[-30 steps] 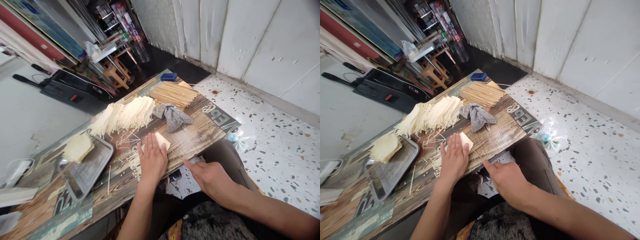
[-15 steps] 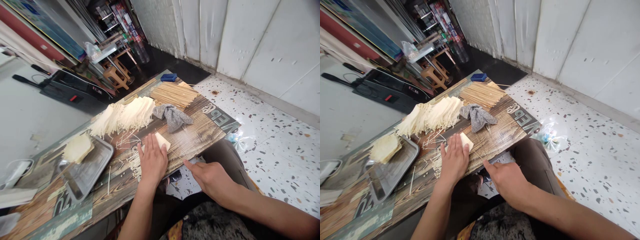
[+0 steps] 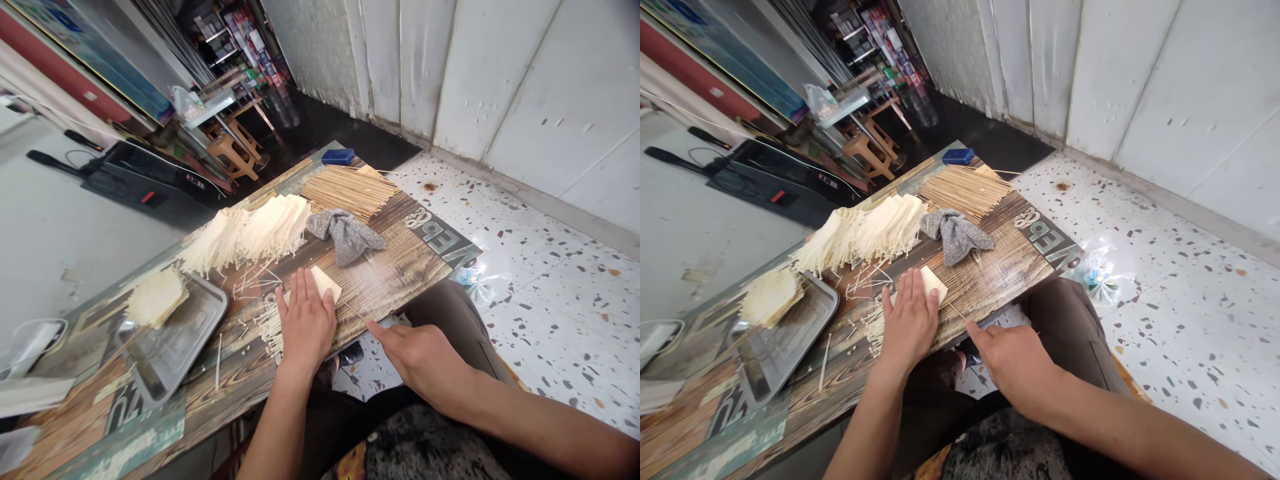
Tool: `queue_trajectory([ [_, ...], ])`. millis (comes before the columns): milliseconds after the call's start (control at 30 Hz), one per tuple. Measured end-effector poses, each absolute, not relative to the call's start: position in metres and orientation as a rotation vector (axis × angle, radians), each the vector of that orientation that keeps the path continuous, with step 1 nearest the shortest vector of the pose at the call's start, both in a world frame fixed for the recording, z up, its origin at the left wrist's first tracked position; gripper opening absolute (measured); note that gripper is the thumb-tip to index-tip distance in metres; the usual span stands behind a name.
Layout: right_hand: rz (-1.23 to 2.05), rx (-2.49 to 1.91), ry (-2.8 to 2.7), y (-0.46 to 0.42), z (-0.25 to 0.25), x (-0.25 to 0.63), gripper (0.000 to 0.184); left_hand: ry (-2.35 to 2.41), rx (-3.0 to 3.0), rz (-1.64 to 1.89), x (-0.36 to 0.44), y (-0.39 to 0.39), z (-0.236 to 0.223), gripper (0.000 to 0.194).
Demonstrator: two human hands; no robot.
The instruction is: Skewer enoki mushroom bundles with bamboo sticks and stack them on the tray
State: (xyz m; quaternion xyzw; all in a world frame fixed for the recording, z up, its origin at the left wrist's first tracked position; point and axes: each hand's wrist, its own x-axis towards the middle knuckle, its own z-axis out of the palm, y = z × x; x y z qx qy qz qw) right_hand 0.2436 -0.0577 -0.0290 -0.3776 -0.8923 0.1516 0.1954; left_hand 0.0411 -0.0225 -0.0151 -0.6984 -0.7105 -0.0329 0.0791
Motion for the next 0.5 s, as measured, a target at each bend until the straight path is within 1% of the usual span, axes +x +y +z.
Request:
queue_trajectory([
  [500, 0.514, -1.08, -2.532, -0.0545, -0.0238, 0.2372, 0.041, -2.125, -2.057, -0.004, 0.0419, -0.0219, -0.016, 0.059],
])
